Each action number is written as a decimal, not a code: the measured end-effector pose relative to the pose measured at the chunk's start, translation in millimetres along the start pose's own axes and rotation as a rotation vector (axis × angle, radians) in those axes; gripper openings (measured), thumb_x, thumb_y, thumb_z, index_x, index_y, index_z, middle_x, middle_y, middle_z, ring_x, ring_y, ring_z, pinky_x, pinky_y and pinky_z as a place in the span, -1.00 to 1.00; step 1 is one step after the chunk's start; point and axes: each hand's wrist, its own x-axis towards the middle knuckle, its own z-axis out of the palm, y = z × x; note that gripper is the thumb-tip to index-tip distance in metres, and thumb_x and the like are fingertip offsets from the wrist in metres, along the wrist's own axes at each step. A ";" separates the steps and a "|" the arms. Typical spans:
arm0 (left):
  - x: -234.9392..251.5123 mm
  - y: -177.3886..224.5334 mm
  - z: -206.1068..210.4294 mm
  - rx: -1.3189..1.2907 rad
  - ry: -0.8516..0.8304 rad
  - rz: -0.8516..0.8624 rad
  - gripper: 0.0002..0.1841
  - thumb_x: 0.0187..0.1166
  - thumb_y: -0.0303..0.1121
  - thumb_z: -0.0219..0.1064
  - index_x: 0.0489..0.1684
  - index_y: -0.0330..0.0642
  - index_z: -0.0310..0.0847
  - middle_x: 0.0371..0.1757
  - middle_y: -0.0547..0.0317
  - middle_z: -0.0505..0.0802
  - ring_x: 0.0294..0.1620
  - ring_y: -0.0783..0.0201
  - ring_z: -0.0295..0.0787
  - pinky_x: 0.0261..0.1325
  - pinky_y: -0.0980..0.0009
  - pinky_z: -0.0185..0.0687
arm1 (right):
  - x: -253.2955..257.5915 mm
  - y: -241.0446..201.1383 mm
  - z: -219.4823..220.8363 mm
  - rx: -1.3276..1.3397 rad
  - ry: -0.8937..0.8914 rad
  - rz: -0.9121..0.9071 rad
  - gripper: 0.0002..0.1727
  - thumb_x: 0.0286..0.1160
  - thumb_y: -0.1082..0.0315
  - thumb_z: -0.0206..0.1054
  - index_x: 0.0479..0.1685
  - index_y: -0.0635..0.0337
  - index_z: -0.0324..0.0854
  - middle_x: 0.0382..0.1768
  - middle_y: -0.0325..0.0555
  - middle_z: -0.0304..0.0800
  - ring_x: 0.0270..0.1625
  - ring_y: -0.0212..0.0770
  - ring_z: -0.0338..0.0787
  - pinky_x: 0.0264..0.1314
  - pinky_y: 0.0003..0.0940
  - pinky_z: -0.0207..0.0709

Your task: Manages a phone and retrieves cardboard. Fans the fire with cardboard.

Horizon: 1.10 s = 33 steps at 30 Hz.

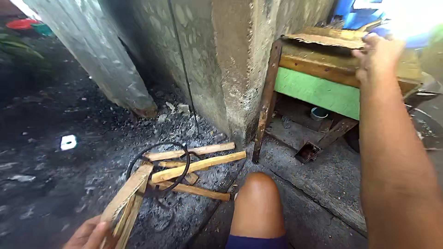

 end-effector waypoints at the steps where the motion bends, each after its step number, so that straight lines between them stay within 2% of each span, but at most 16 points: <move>1: -5.2 -1.5 9.3 0.025 -0.008 -0.005 -0.85 0.71 -0.30 0.17 0.03 0.23 0.60 -0.52 0.65 0.71 -0.61 0.62 0.54 -0.48 0.60 0.55 | -21.0 -1.2 1.8 -0.044 -0.065 -0.082 -0.35 0.60 0.39 0.30 0.68 0.31 0.22 0.46 0.04 0.54 0.30 -0.19 0.74 0.24 -0.31 0.73; 2: -9.1 -2.1 22.1 0.048 0.002 -0.016 -0.82 0.60 -0.33 0.25 0.06 0.19 0.60 -0.49 0.64 0.72 -0.61 0.63 0.54 -0.50 0.63 0.55 | -50.2 -2.3 4.5 -0.081 -0.164 -0.143 -0.36 0.63 0.35 0.29 0.70 0.28 0.26 0.56 0.01 0.49 0.40 -0.20 0.69 0.34 -0.31 0.69; 4: -11.5 1.6 53.2 0.102 0.035 -0.037 -0.63 0.31 -0.37 0.40 0.13 0.00 0.59 -0.35 0.52 0.78 -0.57 0.60 0.59 -0.50 0.63 0.58 | -124.8 1.0 18.3 -0.113 -0.437 -0.231 -0.44 0.67 0.30 0.26 0.61 0.31 0.36 0.55 0.01 0.51 0.41 -0.20 0.69 0.43 -0.28 0.65; 6: -12.4 0.0 73.2 0.111 0.008 -0.016 -0.56 0.26 -0.36 0.52 0.17 -0.12 0.58 -0.23 0.42 0.82 -0.48 0.54 0.66 -0.43 0.59 0.63 | -217.3 13.6 42.1 -0.078 -0.752 -0.184 -0.48 0.67 0.32 0.27 0.57 0.34 0.41 0.49 0.02 0.59 0.41 -0.18 0.70 0.47 -0.17 0.65; 8: -10.0 -5.7 86.3 0.035 -0.030 0.044 -0.59 0.33 -0.43 0.52 0.17 -0.18 0.60 -0.14 0.32 0.85 -0.37 0.47 0.73 -0.32 0.53 0.70 | -312.2 28.0 63.4 -0.051 -1.058 0.035 -0.50 0.60 0.37 0.28 0.53 0.25 0.45 0.48 0.00 0.64 0.33 -0.19 0.76 0.33 -0.17 0.73; 10: -9.8 -9.2 97.1 -0.038 -0.048 0.113 -0.61 0.36 -0.48 0.52 0.16 -0.20 0.59 -0.11 0.30 0.87 -0.32 0.46 0.77 -0.28 0.53 0.72 | -386.5 42.0 87.0 0.074 -1.277 0.413 -0.46 0.59 0.44 0.32 0.59 0.22 0.46 0.37 0.04 0.72 0.14 -0.14 0.85 0.17 -0.11 0.79; 12: -14.4 -11.9 101.1 -0.061 -0.057 0.163 -0.61 0.37 -0.48 0.54 0.16 -0.22 0.58 -0.08 0.28 0.87 -0.27 0.44 0.79 -0.23 0.51 0.75 | -432.1 41.2 109.9 0.250 -1.366 0.803 -0.58 0.70 0.46 0.21 0.51 0.27 0.47 0.29 0.06 0.72 0.08 -0.11 0.85 0.11 -0.17 0.78; 14: -21.7 -16.1 98.2 -0.043 -0.057 0.183 -0.63 0.39 -0.47 0.54 0.14 -0.24 0.58 -0.11 0.26 0.85 -0.26 0.44 0.78 -0.20 0.50 0.75 | -456.3 33.6 127.9 0.344 -1.330 0.946 -0.78 0.77 0.43 0.16 0.21 0.32 0.56 -0.03 0.00 0.80 -0.16 -0.19 0.84 -0.08 -0.28 0.77; 17: -33.0 -28.6 90.3 0.034 -0.058 0.134 -0.70 0.47 -0.42 0.49 0.09 -0.26 0.60 -0.20 0.30 0.85 -0.30 0.48 0.77 -0.19 0.51 0.73 | -473.1 28.0 150.0 0.304 -1.343 0.791 -0.85 0.74 0.49 0.20 -0.23 0.34 0.57 -0.43 -0.10 0.81 -0.40 -0.30 0.83 -0.17 -0.39 0.77; 20: -39.7 -35.3 80.2 0.262 -0.155 -0.052 -0.49 0.54 -0.17 0.46 0.36 -0.27 0.53 -0.04 0.19 0.85 -0.12 0.42 0.81 0.04 0.40 0.76 | -487.3 26.1 162.7 0.087 -1.458 0.514 -0.83 0.74 0.41 0.26 -0.23 0.33 0.61 -0.47 -0.12 0.78 -0.41 -0.33 0.82 -0.18 -0.40 0.77; 22: -40.1 -39.7 71.9 0.427 -0.152 -0.100 -0.24 0.53 0.05 0.43 0.62 -0.25 0.33 0.20 0.04 0.82 0.18 0.26 0.81 0.30 0.21 0.73 | -498.6 28.3 164.0 -0.100 -1.518 0.237 -0.80 0.71 0.33 0.28 -0.26 0.27 0.65 -0.46 -0.10 0.78 -0.39 -0.27 0.82 -0.18 -0.25 0.75; 23: -40.5 -43.4 67.4 0.454 -0.107 -0.073 -0.21 0.56 0.07 0.39 0.69 -0.25 0.27 0.31 -0.02 0.77 0.31 0.17 0.75 0.39 0.13 0.67 | -505.4 30.7 162.5 -0.180 -1.541 0.095 -0.79 0.67 0.32 0.29 -0.28 0.27 0.67 -0.47 -0.06 0.77 -0.37 -0.17 0.80 -0.18 -0.11 0.72; 25: -42.3 -48.8 61.6 0.446 0.013 0.009 -0.37 0.67 -0.05 0.31 0.63 -0.22 0.36 0.30 0.00 0.78 0.32 0.17 0.74 0.37 0.17 0.69 | -518.8 34.8 156.8 -0.325 -1.639 -0.051 -0.76 0.64 0.28 0.27 -0.29 0.27 0.67 -0.44 0.02 0.74 -0.29 0.00 0.79 -0.15 0.08 0.66; 27: -45.7 -51.6 59.9 0.429 0.044 0.061 -0.56 0.74 -0.19 0.26 0.47 -0.25 0.51 0.17 0.07 0.83 0.18 0.30 0.81 0.27 0.30 0.75 | -529.9 39.3 152.5 -0.428 -1.782 -0.061 -0.72 0.69 0.23 0.19 -0.21 0.27 0.67 -0.35 0.08 0.78 -0.16 0.07 0.82 -0.03 0.13 0.63; 29: -50.6 -56.4 61.9 0.384 0.001 0.014 -0.62 0.76 -0.25 0.23 0.38 -0.31 0.60 0.11 0.07 0.88 0.10 0.32 0.86 0.27 0.31 0.79 | -537.6 43.5 150.0 -0.442 -1.908 -0.046 -0.69 0.73 0.24 0.14 -0.10 0.31 0.68 -0.23 0.14 0.81 -0.03 0.12 0.83 0.10 0.16 0.62; 33: -56.9 -64.1 69.3 0.136 -0.052 -0.152 -0.56 0.76 -0.32 0.26 0.50 -0.39 0.50 0.15 -0.01 0.88 0.11 0.21 0.89 0.26 0.24 0.84 | -541.0 50.6 146.5 -0.385 -2.093 -0.021 -0.67 0.83 0.25 0.08 0.07 0.35 0.65 -0.07 0.19 0.82 0.08 0.09 0.83 0.28 0.08 0.61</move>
